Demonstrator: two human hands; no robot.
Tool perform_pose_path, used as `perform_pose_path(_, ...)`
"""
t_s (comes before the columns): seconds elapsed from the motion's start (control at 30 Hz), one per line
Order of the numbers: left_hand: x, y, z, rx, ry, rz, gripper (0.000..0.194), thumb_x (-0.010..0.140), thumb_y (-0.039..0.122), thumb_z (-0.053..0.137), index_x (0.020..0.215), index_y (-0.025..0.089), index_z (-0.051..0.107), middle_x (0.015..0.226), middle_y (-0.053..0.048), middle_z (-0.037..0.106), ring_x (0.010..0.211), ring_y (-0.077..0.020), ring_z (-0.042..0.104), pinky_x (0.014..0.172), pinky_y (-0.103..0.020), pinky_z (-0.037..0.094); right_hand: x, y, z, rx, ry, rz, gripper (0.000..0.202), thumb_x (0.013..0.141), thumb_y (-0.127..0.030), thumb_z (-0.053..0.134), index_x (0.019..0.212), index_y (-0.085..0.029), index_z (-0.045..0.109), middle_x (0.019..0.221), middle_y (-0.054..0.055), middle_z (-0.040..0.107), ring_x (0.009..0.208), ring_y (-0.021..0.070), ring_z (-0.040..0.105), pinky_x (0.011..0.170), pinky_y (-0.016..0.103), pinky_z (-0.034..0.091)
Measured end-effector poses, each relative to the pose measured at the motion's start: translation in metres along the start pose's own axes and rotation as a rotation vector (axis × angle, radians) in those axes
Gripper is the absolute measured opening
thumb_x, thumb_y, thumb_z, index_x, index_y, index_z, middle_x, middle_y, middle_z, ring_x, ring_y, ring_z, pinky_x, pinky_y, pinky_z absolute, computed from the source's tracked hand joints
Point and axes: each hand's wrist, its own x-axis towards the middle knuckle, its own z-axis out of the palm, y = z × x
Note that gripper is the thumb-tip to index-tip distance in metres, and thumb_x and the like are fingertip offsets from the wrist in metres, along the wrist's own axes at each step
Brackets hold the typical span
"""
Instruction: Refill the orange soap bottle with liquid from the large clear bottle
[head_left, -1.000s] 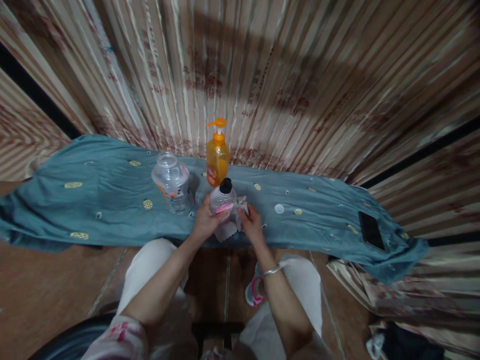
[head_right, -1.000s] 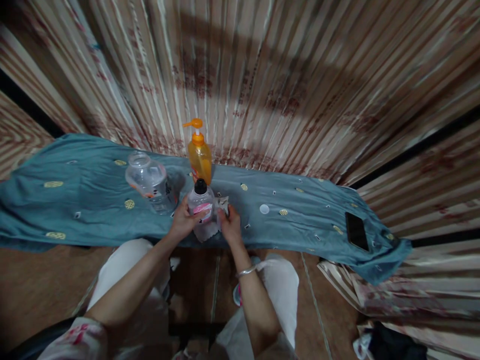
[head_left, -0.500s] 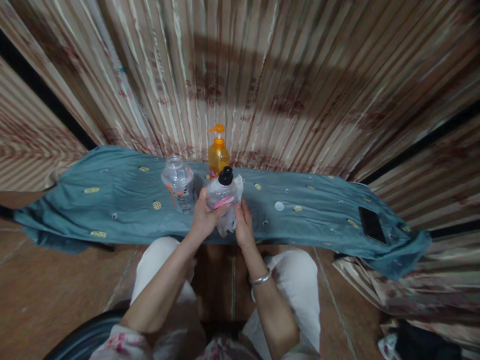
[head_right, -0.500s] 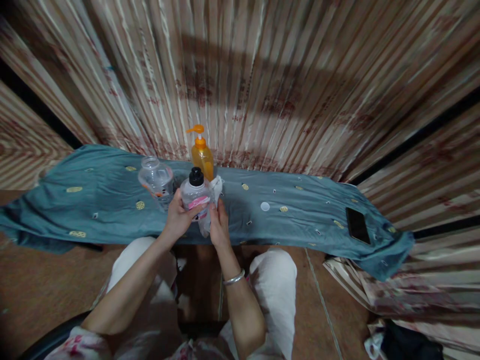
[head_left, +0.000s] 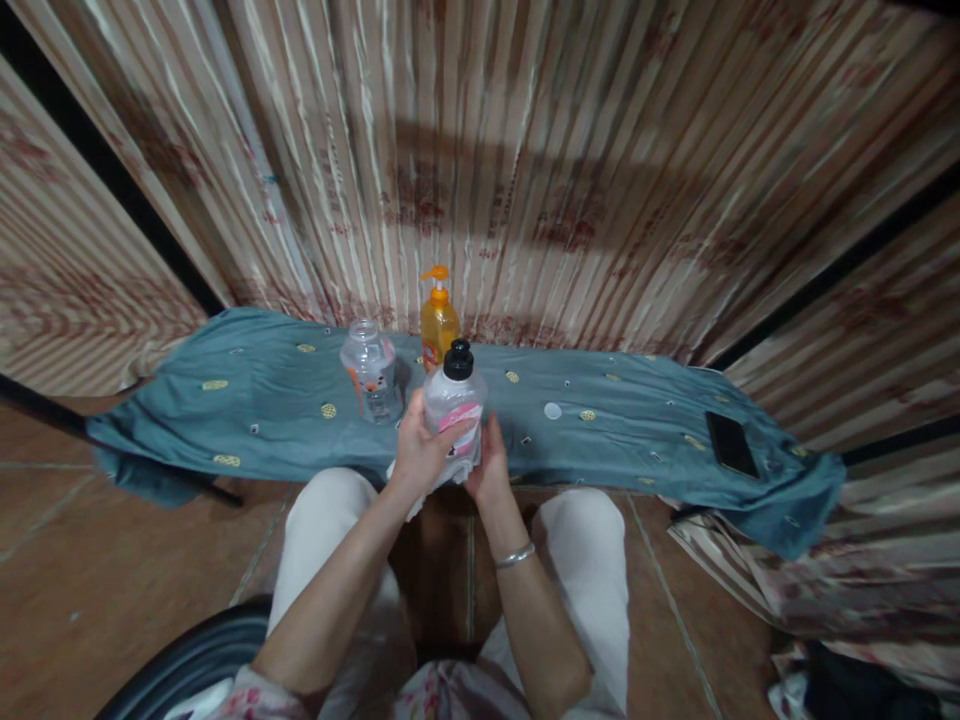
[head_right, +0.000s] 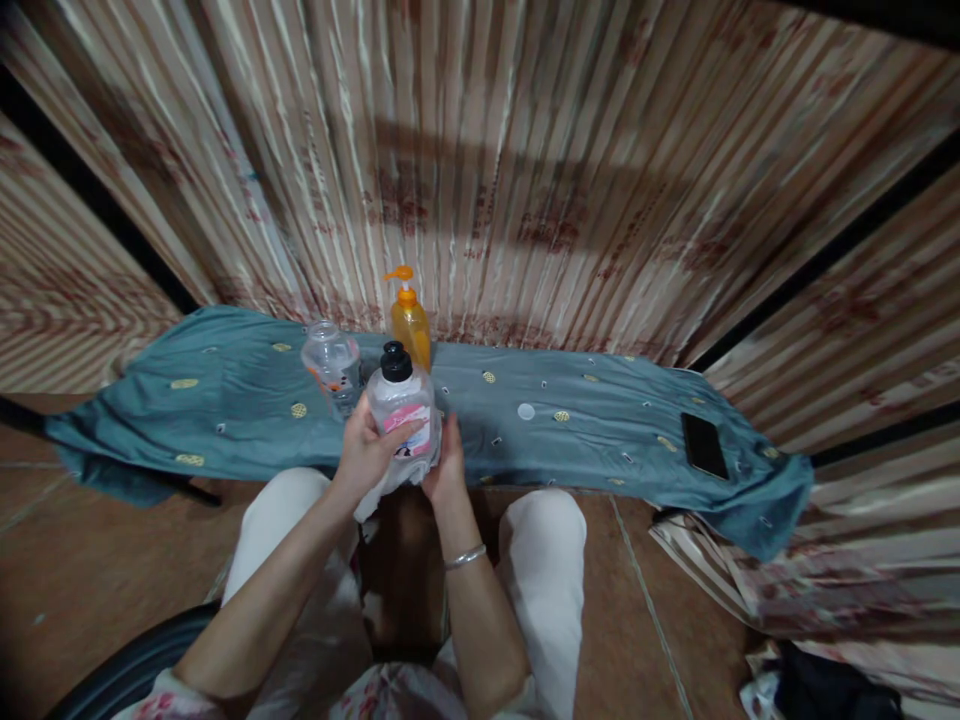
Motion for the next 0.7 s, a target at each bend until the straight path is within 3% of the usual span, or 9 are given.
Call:
perform_pose_path(0.23, -0.011, -0.013, 0.002, 0.098, 0.035, 0.047, 0.056, 0.066, 0.035, 0.078, 0.114, 0.019, 0.056, 0.1, -0.003, 0.067, 0.088, -0.0183, 0.064, 0.081, -0.028, 0.051, -0.033, 0.02, -0.002, 0.084, 0.055, 0.071, 0.042, 0.07, -0.063, 0.056, 0.083, -0.024, 0.065, 0.084, 0.005, 0.074, 0.087, 0.0234, 0.068, 0.076, 0.041, 0.055)
perform_pose_path(0.5, -0.025, -0.018, 0.001, 0.182, 0.052, 0.059, 0.048, 0.067, 0.032, 0.076, 0.109, 0.018, 0.056, 0.097, -0.001, 0.065, 0.087, -0.0176, 0.062, 0.081, -0.028, 0.048, -0.064, 0.036, -0.011, 0.039, 0.195, 0.004, 0.025, 0.066, -0.044, 0.068, 0.078, -0.022, 0.064, 0.078, 0.002, 0.072, 0.077, 0.0176, 0.068, 0.073, 0.034, 0.055)
perform_pose_path(0.6, -0.031, -0.021, 0.0, 0.224, 0.048, 0.054, 0.047, 0.066, 0.031, 0.076, 0.107, 0.018, 0.057, 0.097, -0.002, 0.065, 0.089, -0.0184, 0.062, 0.082, -0.028, 0.048, -0.075, 0.032, -0.015, -0.048, 0.261, -0.059, 0.03, 0.068, -0.041, 0.069, 0.091, -0.023, 0.066, 0.091, 0.002, 0.073, 0.088, 0.0178, 0.067, 0.075, 0.032, 0.055)
perform_pose_path(0.7, -0.036, -0.025, -0.002, 0.202, 0.041, 0.031, 0.048, 0.065, 0.031, 0.076, 0.107, 0.019, 0.057, 0.097, -0.002, 0.065, 0.09, -0.0187, 0.062, 0.083, -0.029, 0.049, -0.083, 0.022, -0.016, -0.163, 0.291, -0.143, 0.037, 0.074, -0.041, 0.066, 0.108, -0.026, 0.064, 0.117, 0.003, 0.068, 0.112, 0.0169, 0.06, 0.087, 0.031, 0.052)
